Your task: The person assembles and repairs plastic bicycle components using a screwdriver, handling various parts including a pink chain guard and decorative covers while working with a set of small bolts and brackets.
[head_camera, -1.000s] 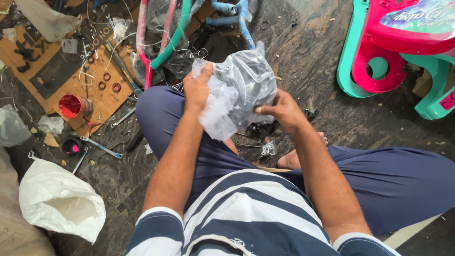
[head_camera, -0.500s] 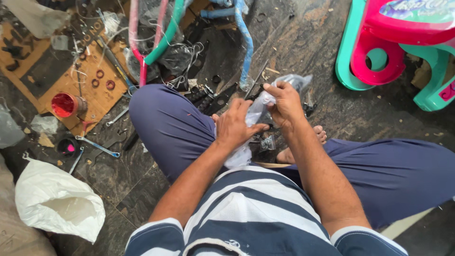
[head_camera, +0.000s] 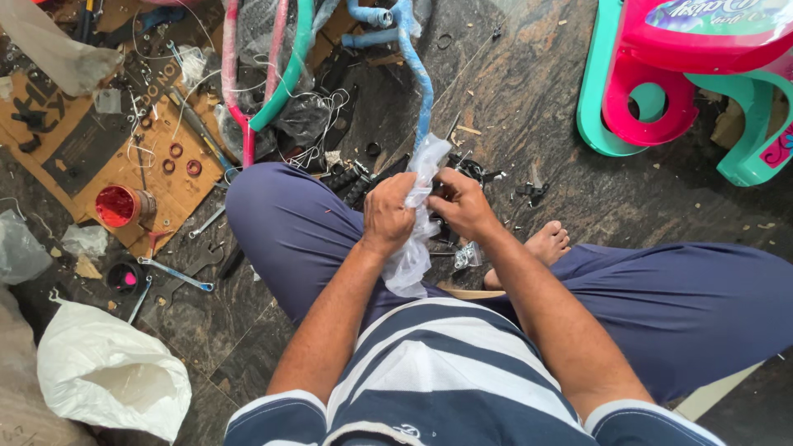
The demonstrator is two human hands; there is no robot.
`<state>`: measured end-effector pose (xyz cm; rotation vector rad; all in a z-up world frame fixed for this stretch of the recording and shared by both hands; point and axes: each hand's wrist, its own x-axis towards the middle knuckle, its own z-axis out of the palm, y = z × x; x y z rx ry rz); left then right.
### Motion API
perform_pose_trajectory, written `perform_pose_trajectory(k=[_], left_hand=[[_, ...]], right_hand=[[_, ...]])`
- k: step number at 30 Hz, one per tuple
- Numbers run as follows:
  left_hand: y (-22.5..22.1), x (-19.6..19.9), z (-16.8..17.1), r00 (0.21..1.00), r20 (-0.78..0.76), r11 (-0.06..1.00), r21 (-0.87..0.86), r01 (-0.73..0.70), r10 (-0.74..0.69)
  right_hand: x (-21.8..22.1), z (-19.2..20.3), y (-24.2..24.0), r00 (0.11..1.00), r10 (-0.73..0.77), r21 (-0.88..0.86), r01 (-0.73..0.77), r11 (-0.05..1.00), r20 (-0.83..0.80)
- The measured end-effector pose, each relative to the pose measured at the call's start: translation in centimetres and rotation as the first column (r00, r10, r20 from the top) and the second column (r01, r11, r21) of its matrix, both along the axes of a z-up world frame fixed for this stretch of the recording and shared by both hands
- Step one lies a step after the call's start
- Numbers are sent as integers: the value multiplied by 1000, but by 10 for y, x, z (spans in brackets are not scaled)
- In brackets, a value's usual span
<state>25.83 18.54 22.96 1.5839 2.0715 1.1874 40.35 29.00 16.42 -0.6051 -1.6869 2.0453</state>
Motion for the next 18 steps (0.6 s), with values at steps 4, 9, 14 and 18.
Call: perform_pose_trajectory(k=[4, 9, 14, 18], left_hand=[[-3, 1, -3, 998, -58, 999, -29, -34, 32], [-4, 1, -17, 996, -80, 998, -24, -53, 51], [-1, 9, -46, 991, -120, 994, -86, -62, 51], [-7, 21, -52, 996, -73, 987, -155, 33, -44]], right_hand=[[-2, -11, 3, 984, -116, 322, 68, 944, 134], [-4, 4, 3, 983, -54, 339, -9, 941, 176], [-9, -16, -3, 926, -345, 678, 155, 719, 155], [13, -68, 34, 699, -660, 751, 271, 602, 277]])
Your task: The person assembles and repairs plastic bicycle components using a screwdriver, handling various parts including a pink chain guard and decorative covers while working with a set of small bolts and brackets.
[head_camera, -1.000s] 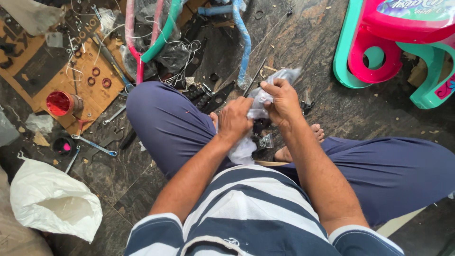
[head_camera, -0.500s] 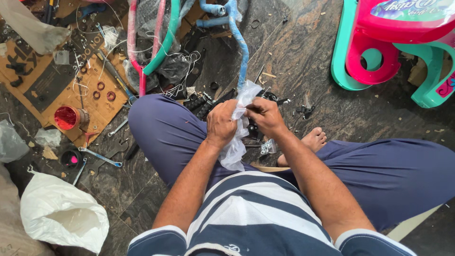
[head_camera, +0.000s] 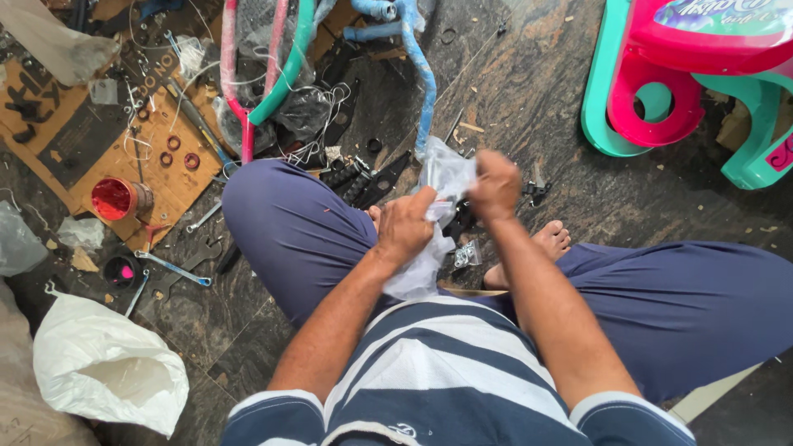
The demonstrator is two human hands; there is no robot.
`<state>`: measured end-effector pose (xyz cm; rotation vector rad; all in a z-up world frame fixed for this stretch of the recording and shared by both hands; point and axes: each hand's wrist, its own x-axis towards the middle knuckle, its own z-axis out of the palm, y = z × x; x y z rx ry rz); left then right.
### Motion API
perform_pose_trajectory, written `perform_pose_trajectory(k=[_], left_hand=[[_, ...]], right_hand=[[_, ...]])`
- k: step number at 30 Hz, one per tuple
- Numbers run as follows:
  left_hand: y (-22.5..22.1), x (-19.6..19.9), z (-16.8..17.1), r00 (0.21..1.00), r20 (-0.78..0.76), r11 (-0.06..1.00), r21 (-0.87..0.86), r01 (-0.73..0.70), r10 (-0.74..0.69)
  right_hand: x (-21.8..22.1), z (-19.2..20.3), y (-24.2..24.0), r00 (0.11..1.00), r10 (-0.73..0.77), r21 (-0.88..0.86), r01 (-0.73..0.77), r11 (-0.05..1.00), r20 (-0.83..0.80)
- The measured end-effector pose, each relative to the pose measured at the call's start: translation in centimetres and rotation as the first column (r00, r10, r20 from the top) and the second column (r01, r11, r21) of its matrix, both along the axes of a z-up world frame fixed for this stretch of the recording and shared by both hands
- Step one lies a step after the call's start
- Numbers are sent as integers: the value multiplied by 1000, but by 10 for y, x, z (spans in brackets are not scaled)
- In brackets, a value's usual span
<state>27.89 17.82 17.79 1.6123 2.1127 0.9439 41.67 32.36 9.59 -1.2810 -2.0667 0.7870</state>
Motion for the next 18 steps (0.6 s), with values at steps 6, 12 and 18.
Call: perform_pose_trajectory(k=[6, 12, 18], left_hand=[[-13, -9, 27, 990, 86, 991, 68, -114, 108], [-8, -12, 40, 929, 337, 984, 39, -172, 149], [8, -12, 36, 934, 312, 973, 85, -213, 177]], right_hand=[[42, -54, 46, 981, -187, -347, 157, 925, -56], [18, 4, 35, 989, -97, -308, 59, 950, -108], [12, 42, 5, 871, 179, -394, -379, 838, -457]])
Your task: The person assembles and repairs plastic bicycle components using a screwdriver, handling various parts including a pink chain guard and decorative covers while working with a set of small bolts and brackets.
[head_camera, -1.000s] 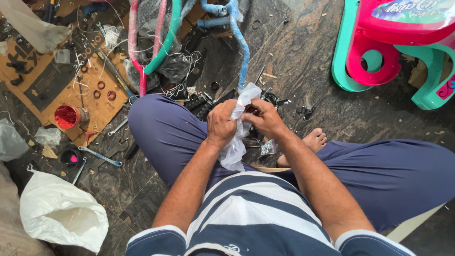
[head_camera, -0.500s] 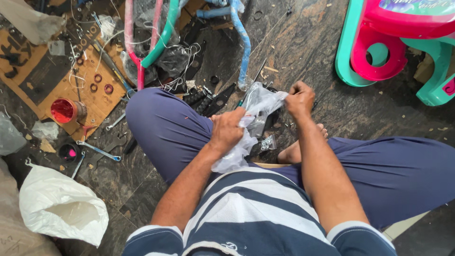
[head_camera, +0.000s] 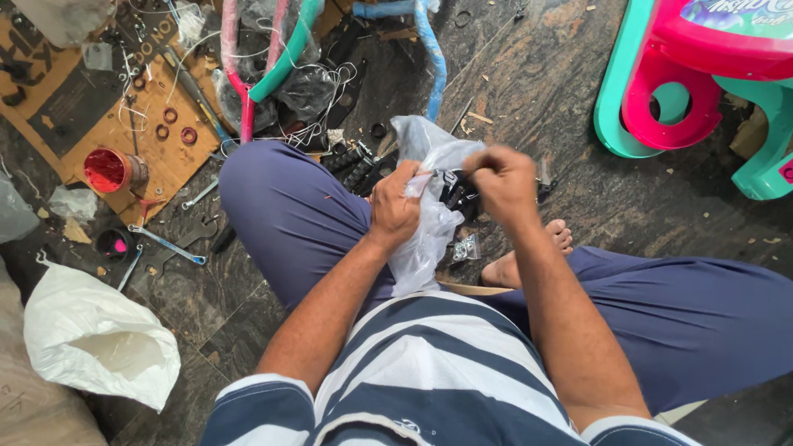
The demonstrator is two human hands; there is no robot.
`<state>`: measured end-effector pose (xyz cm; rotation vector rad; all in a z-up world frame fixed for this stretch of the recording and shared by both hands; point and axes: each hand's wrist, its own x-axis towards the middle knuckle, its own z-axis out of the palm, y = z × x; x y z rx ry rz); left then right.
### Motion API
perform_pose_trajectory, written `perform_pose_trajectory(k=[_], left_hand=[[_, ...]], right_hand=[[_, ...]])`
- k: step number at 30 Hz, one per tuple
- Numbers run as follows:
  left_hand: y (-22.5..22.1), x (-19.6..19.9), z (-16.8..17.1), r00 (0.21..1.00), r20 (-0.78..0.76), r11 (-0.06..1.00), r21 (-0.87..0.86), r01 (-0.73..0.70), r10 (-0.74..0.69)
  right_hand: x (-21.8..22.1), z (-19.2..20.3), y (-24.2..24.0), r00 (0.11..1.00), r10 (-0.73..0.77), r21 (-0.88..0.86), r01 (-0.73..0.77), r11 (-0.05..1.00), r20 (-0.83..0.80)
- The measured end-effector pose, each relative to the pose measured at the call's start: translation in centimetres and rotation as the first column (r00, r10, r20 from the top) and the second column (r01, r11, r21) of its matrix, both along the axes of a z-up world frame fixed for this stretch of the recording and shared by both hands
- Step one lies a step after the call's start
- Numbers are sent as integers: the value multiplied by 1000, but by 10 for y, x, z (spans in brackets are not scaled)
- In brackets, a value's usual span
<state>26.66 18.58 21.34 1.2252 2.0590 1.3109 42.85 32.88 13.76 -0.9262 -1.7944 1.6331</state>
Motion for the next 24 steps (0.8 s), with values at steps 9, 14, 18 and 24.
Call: perform_pose_trajectory(k=[9, 14, 18, 24], left_hand=[[13, 28, -2, 890, -291, 911, 112, 397, -352], [13, 48, 4, 817, -268, 841, 38, 539, -511], [18, -4, -5, 990, -128, 998, 30, 60, -55], [37, -64, -57, 952, 306, 927, -359, 110, 5]], right_hand=[[-26, -73, -15, 952, 299, -694, -175, 698, 61], [-15, -81, -10, 935, 205, -710, -353, 609, -289], [-7, -34, -6, 983, 9, -789, -154, 595, -185], [-14, 43, -7, 956, 16, -673, -218, 706, -293]])
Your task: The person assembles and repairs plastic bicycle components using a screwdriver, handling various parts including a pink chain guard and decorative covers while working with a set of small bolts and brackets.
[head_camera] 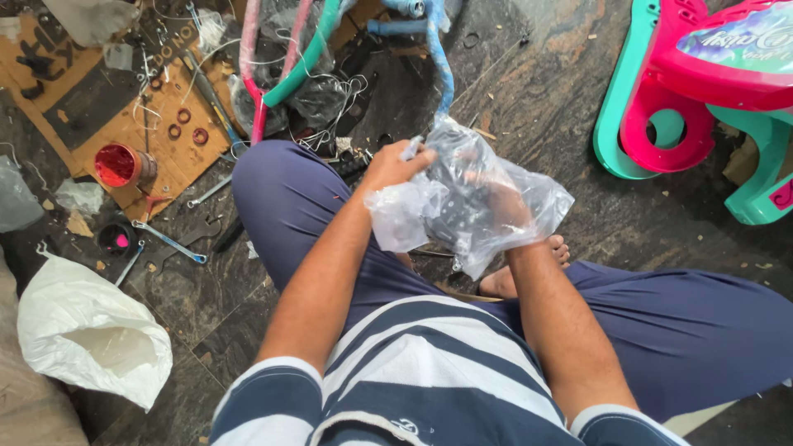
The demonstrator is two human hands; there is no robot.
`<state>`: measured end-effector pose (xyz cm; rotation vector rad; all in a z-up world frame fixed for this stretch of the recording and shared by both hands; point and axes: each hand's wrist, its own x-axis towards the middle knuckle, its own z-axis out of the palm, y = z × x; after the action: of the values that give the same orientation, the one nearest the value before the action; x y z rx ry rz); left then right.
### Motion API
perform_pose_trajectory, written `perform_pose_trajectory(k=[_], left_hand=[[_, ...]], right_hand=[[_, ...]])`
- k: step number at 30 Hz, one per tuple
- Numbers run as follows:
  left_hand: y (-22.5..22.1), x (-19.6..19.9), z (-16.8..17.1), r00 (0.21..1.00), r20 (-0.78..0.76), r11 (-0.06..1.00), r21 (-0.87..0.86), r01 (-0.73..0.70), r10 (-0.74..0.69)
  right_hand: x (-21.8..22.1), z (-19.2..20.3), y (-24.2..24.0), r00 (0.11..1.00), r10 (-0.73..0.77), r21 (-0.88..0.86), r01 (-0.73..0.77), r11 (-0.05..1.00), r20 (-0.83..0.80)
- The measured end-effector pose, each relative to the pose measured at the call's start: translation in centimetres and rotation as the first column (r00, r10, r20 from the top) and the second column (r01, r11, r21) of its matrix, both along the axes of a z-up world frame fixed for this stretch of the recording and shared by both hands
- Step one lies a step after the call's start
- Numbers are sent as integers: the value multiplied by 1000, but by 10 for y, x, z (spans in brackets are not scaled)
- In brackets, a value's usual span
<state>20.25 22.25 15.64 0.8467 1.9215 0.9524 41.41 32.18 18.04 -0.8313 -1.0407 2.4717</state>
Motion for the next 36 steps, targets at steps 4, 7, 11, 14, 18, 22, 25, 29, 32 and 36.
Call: perform_pose_trajectory(k=[4, 7, 11, 14, 18, 22, 25, 29, 32, 36], left_hand=[[-2, -9, -43, 998, 52, 995, 88, -42, 38], [3, -15, -67, 996, 51, 998, 0, -70, 70], [-1, -11, -76, 983, -23, 977, 113, -180, 183], [2, -13, -63, 939, -201, 957, 134, -256, 279], [-5, -36, -32, 745, -396, 842, 293, -452, 537], [6, -26, -24, 873, -221, 891, 243, -383, 435], [11, -18, -51, 927, -187, 938, 182, -293, 326], [26, -27, -82, 992, -68, 987, 125, -100, 109], [21, -29, -91, 930, -201, 948, 154, -279, 307], [13, -34, -82, 735, -354, 815, 242, -526, 579]], right_hand=[[3, 9, -8, 993, 37, -29, -34, 999, 114], [2, 15, -9, 996, 26, -103, -16, 995, 90], [7, 16, -11, 982, 46, -337, 18, 941, 182], [8, 16, -9, 995, 36, -348, -1, 938, 95], [12, 14, -3, 957, 48, -509, 109, 854, 286], [16, 8, 4, 984, -38, -146, 64, 987, 175], [17, 0, -5, 977, 55, -142, -26, 990, 204], [9, -19, -9, 984, 134, -320, -89, 943, 121], [15, -44, -3, 990, 21, -294, 22, 955, 140], [18, -71, 6, 951, -308, -201, 301, 932, -2]])
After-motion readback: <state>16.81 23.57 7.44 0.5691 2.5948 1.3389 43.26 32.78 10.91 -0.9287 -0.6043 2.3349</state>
